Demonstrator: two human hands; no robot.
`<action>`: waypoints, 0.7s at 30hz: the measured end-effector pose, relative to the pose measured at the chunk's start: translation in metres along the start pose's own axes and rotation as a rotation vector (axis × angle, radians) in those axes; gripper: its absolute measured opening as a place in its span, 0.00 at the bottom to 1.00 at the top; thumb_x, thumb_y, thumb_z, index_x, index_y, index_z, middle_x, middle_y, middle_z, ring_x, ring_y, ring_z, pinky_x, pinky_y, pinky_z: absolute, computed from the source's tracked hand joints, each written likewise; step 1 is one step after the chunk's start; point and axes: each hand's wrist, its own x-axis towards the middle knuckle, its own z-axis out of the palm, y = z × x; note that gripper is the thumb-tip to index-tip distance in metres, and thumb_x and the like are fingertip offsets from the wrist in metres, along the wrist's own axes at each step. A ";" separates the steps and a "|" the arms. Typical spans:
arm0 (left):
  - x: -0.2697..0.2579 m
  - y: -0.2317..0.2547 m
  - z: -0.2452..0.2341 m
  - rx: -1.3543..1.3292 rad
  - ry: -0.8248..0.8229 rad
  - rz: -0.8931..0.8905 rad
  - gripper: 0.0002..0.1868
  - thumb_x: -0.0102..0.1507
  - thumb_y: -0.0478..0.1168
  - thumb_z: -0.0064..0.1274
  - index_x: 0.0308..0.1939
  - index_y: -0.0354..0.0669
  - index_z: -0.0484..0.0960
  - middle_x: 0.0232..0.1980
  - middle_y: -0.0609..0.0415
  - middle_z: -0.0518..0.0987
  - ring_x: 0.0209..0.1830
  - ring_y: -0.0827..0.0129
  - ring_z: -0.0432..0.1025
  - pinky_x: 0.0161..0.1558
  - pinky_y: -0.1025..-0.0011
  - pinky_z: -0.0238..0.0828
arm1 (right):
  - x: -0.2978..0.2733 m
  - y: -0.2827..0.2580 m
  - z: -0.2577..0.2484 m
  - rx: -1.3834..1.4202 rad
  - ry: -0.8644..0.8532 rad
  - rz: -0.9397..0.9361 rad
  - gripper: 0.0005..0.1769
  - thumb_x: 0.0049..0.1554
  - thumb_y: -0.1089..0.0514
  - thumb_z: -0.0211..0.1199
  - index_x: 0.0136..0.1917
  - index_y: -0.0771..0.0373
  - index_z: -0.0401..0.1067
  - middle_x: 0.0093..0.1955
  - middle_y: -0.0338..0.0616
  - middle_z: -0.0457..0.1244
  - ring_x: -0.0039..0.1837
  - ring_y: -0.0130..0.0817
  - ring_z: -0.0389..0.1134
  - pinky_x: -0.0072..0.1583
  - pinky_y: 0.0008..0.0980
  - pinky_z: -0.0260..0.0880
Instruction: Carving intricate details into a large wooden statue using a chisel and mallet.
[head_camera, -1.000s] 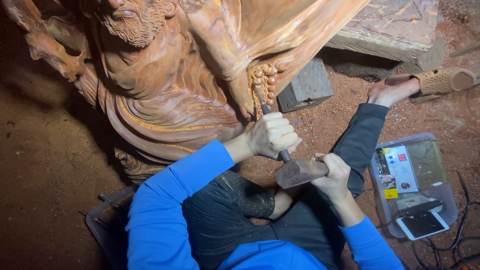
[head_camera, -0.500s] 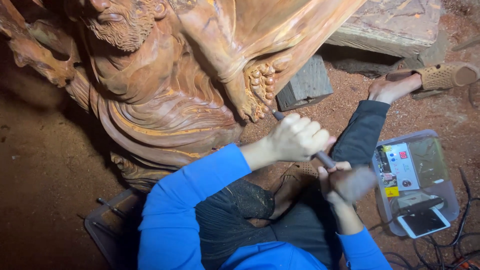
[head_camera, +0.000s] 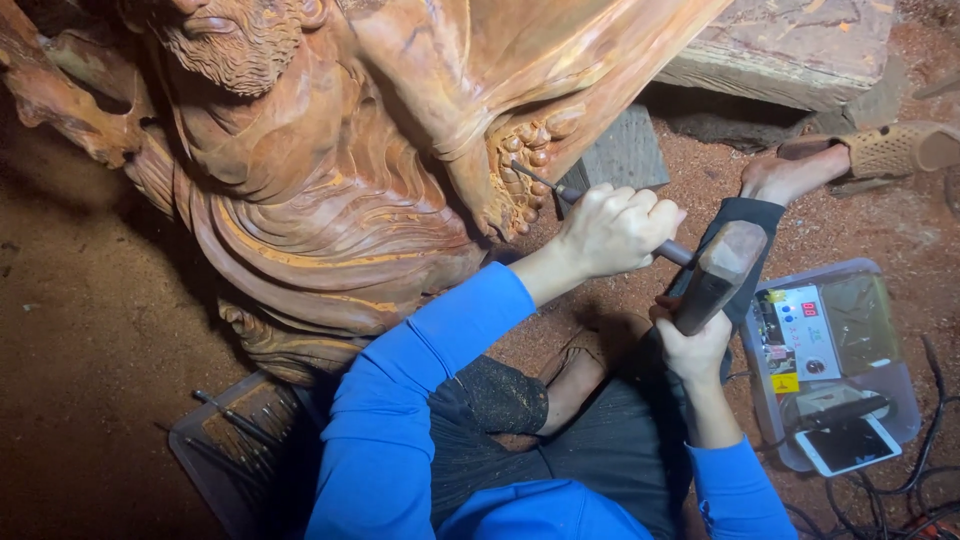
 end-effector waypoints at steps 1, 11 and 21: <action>0.001 0.001 0.000 0.007 0.004 -0.007 0.12 0.64 0.44 0.45 0.24 0.53 0.68 0.19 0.60 0.66 0.16 0.64 0.71 0.23 0.66 0.67 | 0.001 0.005 0.000 0.000 -0.017 0.008 0.08 0.47 0.69 0.72 0.37 0.64 0.74 0.40 0.52 0.70 0.47 0.43 0.75 0.53 0.38 0.70; 0.012 -0.004 -0.030 -0.122 0.032 -0.021 0.13 0.64 0.42 0.45 0.23 0.53 0.68 0.19 0.64 0.66 0.16 0.68 0.70 0.22 0.71 0.65 | 0.010 -0.009 -0.004 -0.032 0.009 -0.167 0.09 0.50 0.70 0.74 0.38 0.66 0.74 0.41 0.53 0.69 0.49 0.47 0.75 0.54 0.42 0.72; 0.008 -0.014 -0.070 -0.193 0.102 0.003 0.17 0.67 0.45 0.44 0.22 0.55 0.67 0.20 0.66 0.63 0.17 0.71 0.69 0.24 0.73 0.65 | -0.010 0.007 0.001 -0.152 0.040 -0.320 0.18 0.58 0.70 0.71 0.31 0.68 0.66 0.31 0.51 0.64 0.44 0.56 0.73 0.50 0.36 0.75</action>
